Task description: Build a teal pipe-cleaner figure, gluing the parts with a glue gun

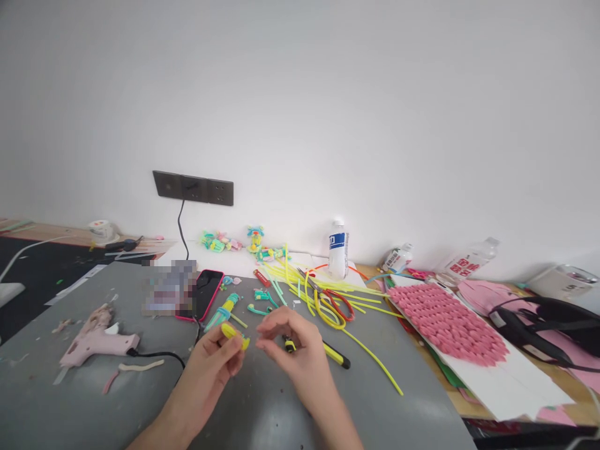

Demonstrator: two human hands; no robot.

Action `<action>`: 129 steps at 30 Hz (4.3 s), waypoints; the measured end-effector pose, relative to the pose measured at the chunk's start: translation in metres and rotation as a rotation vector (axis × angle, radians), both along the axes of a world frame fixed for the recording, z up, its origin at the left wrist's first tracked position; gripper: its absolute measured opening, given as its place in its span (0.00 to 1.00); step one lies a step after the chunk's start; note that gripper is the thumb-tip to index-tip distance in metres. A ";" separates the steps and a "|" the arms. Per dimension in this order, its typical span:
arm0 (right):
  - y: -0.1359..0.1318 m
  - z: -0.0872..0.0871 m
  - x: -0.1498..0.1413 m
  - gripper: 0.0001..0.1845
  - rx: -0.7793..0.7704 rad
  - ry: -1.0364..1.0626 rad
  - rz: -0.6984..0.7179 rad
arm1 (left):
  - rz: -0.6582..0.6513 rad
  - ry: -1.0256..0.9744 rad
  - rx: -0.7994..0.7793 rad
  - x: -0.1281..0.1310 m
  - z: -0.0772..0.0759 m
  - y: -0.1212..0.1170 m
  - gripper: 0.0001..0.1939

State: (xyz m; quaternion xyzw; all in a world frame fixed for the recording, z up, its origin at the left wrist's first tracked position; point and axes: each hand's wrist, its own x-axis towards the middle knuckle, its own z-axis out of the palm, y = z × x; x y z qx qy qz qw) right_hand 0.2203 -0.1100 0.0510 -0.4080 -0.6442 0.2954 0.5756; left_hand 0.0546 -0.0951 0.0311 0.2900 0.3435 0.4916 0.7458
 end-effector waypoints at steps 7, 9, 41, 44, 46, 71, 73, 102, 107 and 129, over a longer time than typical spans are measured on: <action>-0.013 -0.032 -0.035 0.11 0.258 -0.090 -0.351 | 0.109 -0.147 -0.099 0.008 -0.009 -0.003 0.20; -0.013 -0.033 -0.041 0.12 0.300 -0.091 -0.375 | 0.081 -0.175 -0.083 0.010 -0.012 -0.005 0.19; -0.016 -0.024 -0.028 0.09 0.132 0.019 -0.130 | -0.052 0.232 0.219 -0.012 0.003 0.001 0.19; -0.018 -0.026 -0.029 0.07 0.060 0.140 -0.098 | -0.032 0.249 0.228 -0.014 0.003 0.001 0.18; -0.019 -0.026 -0.030 0.05 0.023 0.214 -0.076 | -0.031 0.276 0.266 -0.017 0.002 0.002 0.18; -0.017 -0.004 -0.032 0.05 0.056 0.186 -0.012 | -0.074 0.510 0.717 -0.039 0.016 0.005 0.04; -0.018 -0.005 -0.030 0.04 0.071 0.164 -0.026 | -0.045 0.513 0.698 -0.040 0.015 0.003 0.05; -0.018 0.000 -0.025 0.05 0.136 0.030 0.005 | -0.115 0.398 0.360 -0.041 0.021 -0.007 0.13; -0.017 -0.001 -0.023 0.06 0.115 0.033 -0.004 | -0.020 0.450 0.381 -0.040 0.017 -0.005 0.10; -0.013 0.005 -0.020 0.04 0.072 -0.181 0.043 | -0.346 0.440 0.325 -0.042 0.018 0.005 0.17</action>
